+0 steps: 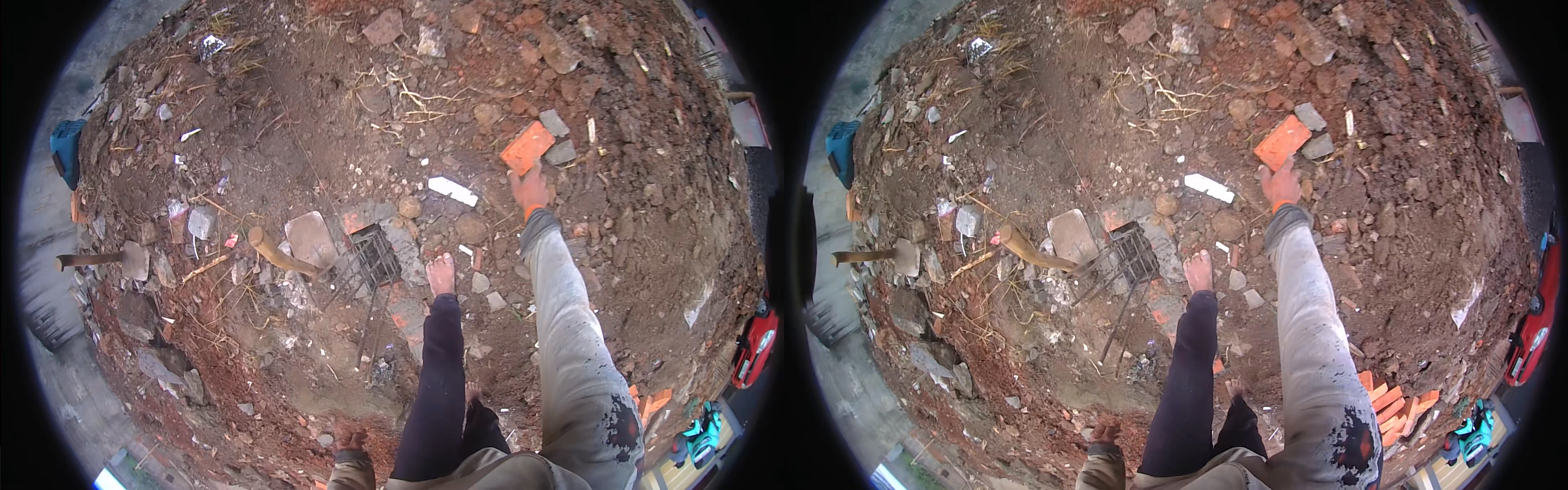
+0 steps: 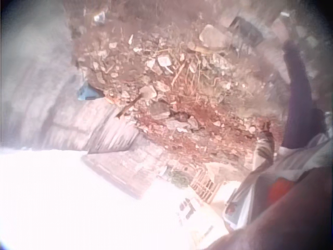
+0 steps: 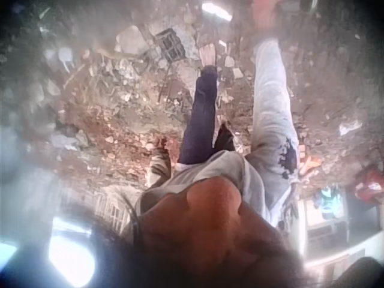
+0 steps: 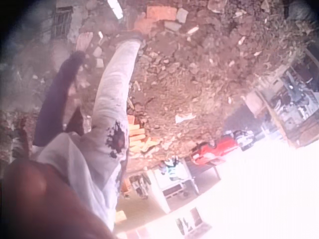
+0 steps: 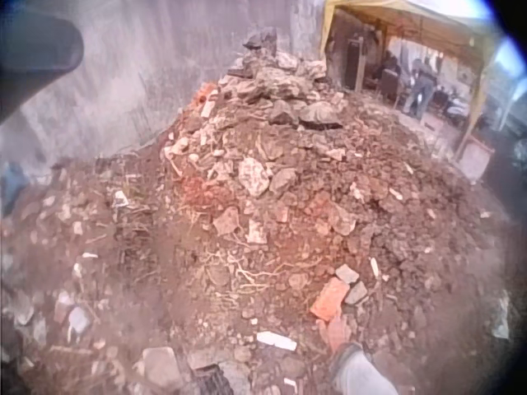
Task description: The person scoops cement from a bucket with a trowel and spreads it on the ground to form a linear bed. They then place red bricks one by one onto the cement, tapping them into alignment to create a short brick path.
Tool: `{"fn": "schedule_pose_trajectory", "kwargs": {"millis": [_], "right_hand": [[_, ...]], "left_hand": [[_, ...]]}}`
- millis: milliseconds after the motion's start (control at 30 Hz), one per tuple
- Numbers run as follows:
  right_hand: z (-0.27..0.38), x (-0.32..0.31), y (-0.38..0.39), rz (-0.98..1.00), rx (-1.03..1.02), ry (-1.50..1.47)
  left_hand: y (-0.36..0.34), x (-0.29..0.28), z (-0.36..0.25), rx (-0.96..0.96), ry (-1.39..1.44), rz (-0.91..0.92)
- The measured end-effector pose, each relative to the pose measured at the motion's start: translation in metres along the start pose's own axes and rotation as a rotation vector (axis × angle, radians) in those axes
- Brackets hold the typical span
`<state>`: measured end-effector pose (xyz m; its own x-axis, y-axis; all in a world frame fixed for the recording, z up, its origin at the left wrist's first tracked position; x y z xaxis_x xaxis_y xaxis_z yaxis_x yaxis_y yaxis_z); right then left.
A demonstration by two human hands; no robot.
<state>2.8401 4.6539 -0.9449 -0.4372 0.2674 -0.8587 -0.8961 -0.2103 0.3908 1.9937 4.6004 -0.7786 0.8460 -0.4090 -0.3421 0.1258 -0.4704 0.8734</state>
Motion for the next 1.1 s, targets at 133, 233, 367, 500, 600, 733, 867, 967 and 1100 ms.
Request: {"fn": "schedule_pose_trajectory", "kwargs": {"millis": [133,233,367,500,600,733,867,967,1100], "right_hand": [[0.027,0.034,-0.039,-0.074,0.052,0.007],[0.005,0.024,-0.079,-0.174,0.029,0.073],[0.025,0.035,-0.076,-0.116,0.070,-0.034],[-0.010,0.021,-0.048,-0.071,0.102,-0.510],[-0.098,-0.017,-0.004,0.373,0.183,-1.199],[-0.088,-0.060,0.231,0.712,0.084,-1.762],[-0.121,-0.144,0.421,0.780,0.368,-2.151],[-0.219,-0.171,0.514,0.756,0.450,-1.978],[-0.328,-0.226,0.662,0.580,0.338,-1.401]], "left_hand": [[0.005,0.009,0.000,-0.109,-0.041,-0.002],[0.001,0.051,0.010,-0.224,-0.121,0.043],[-0.008,0.050,0.007,-0.084,-0.151,0.093],[-0.014,0.036,0.025,-0.114,0.000,0.042],[0.004,0.062,0.012,-0.150,0.087,0.083],[0.028,-0.020,0.097,-0.131,0.043,-0.027],[0.050,-0.017,0.164,0.031,0.007,0.049],[0.088,-0.025,0.210,0.077,-0.096,0.146],[0.130,-0.072,0.270,0.141,-0.092,0.209]]}}
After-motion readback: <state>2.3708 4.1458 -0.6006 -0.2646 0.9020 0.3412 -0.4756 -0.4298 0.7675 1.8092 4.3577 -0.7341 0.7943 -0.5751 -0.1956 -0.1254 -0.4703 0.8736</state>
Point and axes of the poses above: each hand's wrist, its own y-axis away from the middle knuckle, its own x-axis out of the palm, z = x × y, the point moved 6 cm from there along -y, towards the middle knuckle, and after that the axes turned 3 degrees about -x, right-handed, at the moved point
